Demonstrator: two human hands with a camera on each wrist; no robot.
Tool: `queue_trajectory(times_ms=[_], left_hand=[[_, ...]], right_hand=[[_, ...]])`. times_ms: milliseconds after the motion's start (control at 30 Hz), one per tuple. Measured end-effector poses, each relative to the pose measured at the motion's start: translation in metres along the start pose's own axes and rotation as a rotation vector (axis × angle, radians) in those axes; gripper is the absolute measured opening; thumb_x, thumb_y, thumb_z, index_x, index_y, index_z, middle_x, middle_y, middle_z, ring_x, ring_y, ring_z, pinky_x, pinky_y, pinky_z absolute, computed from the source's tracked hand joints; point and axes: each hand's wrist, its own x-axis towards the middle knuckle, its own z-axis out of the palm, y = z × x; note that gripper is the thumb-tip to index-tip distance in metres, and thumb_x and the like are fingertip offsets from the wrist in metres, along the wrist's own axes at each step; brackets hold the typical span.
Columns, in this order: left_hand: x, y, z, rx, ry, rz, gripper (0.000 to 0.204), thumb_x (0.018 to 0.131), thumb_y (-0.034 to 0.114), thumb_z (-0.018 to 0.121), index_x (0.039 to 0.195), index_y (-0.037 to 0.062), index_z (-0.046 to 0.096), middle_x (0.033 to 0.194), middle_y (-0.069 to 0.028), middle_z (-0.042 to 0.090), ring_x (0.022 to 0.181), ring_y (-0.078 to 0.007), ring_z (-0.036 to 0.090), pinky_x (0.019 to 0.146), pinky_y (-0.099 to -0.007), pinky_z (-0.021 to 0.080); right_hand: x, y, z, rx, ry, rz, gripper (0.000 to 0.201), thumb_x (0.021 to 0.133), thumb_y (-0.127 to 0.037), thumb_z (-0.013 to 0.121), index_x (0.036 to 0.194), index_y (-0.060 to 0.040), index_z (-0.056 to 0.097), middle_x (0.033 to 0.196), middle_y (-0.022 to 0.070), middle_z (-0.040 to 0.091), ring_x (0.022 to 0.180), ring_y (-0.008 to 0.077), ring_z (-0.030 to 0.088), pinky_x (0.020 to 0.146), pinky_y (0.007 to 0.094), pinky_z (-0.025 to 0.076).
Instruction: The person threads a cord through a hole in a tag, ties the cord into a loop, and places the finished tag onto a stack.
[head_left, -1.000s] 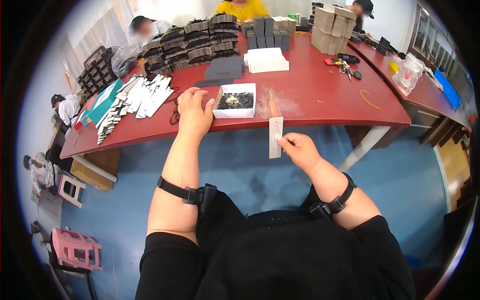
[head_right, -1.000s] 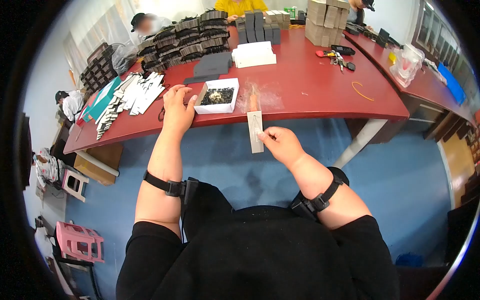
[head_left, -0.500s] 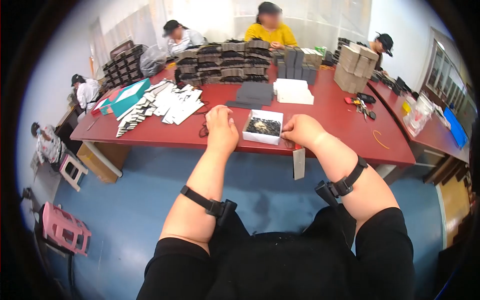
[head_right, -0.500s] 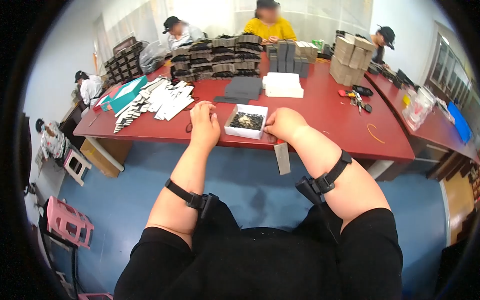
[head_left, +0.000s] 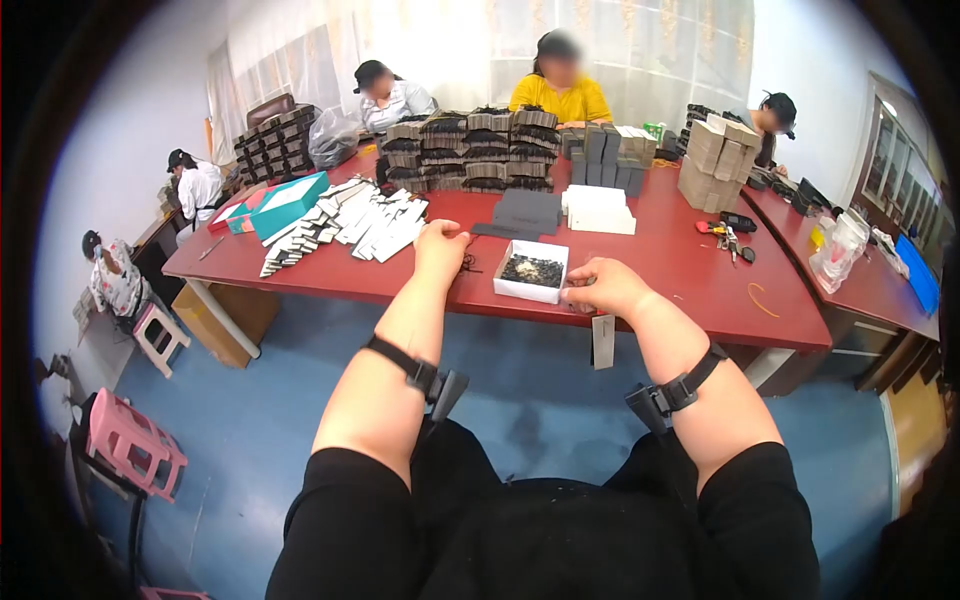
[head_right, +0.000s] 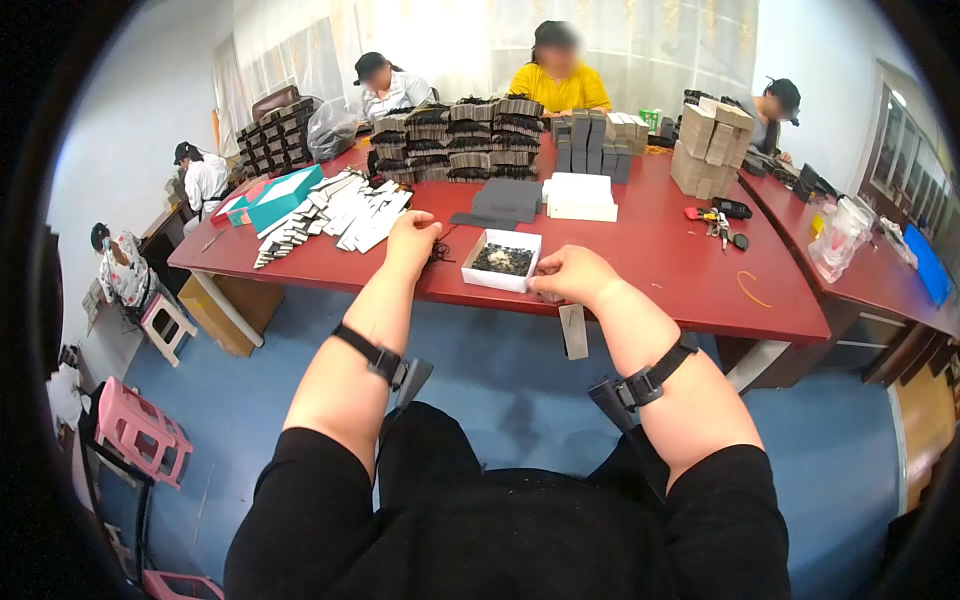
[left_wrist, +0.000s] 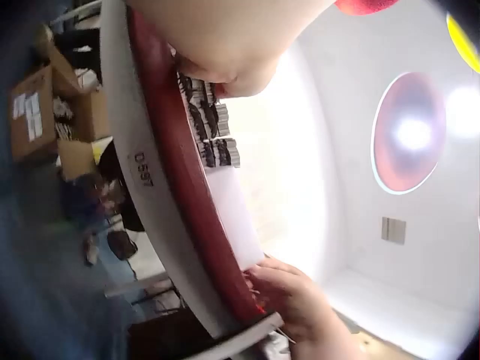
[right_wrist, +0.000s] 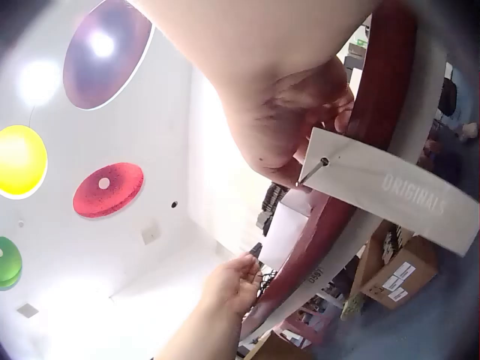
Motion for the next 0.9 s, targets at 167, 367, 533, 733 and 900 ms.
queue_trajectory(times_ms=[167,367,533,733,900], left_hand=[[0.019,0.045,0.005,0.742,-0.416,-0.238,0.051,0.07,0.044,0.071,0.109,0.0121,0.063,0.119,-0.0093,0.056,0.116,-0.0285,0.044,0.094,-0.0404,0.039],[0.027,0.015,0.029,0.708,-0.416,-0.207,0.038,0.076,0.039,0.066,0.103,0.0111,0.066,0.11,-0.0084,0.062,0.108,-0.028,0.053,0.092,-0.0401,0.04],[0.016,0.006,0.031,0.795,-0.108,0.312,0.02,0.083,0.023,0.058,0.091,0.0049,0.06,0.079,-0.0125,0.065,0.081,-0.0283,0.062,0.076,-0.043,0.045],[0.021,0.013,0.021,0.026,-0.011,0.211,0.01,0.086,0.008,0.052,0.094,0.002,0.048,0.077,-0.0097,0.066,0.078,-0.0258,0.064,0.072,-0.0333,0.047],[0.067,0.025,-0.01,-0.16,-0.117,0.174,0.024,0.084,0.004,0.056,0.108,-0.001,0.052,0.091,-0.0083,0.067,0.076,-0.0135,0.062,0.069,-0.0257,0.048]], right_hand=[[0.002,0.015,0.009,0.118,0.146,-0.107,0.018,0.072,-0.014,0.072,0.081,0.0009,0.067,0.066,0.0058,0.06,0.061,0.0142,0.063,0.056,0.0277,0.049],[0.0,0.02,0.002,0.156,0.123,-0.023,0.012,0.075,-0.01,0.068,0.074,0.0021,0.066,0.073,0.0081,0.062,0.053,0.0156,0.062,0.054,0.0279,0.049],[0.005,0.035,0.003,-0.032,0.402,-0.202,0.014,0.074,-0.012,0.067,0.074,0.002,0.066,0.078,0.0106,0.064,0.065,0.0183,0.064,0.062,0.0293,0.05],[-0.01,0.02,-0.003,0.161,0.165,0.011,0.014,0.07,-0.012,0.07,0.079,-0.0013,0.068,0.081,0.0118,0.065,0.071,0.0187,0.064,0.065,0.0303,0.05],[-0.004,0.029,0.0,0.059,0.195,-0.099,0.011,0.07,-0.011,0.07,0.071,-0.0011,0.068,0.078,0.0105,0.061,0.069,0.0192,0.063,0.063,0.0308,0.049]])
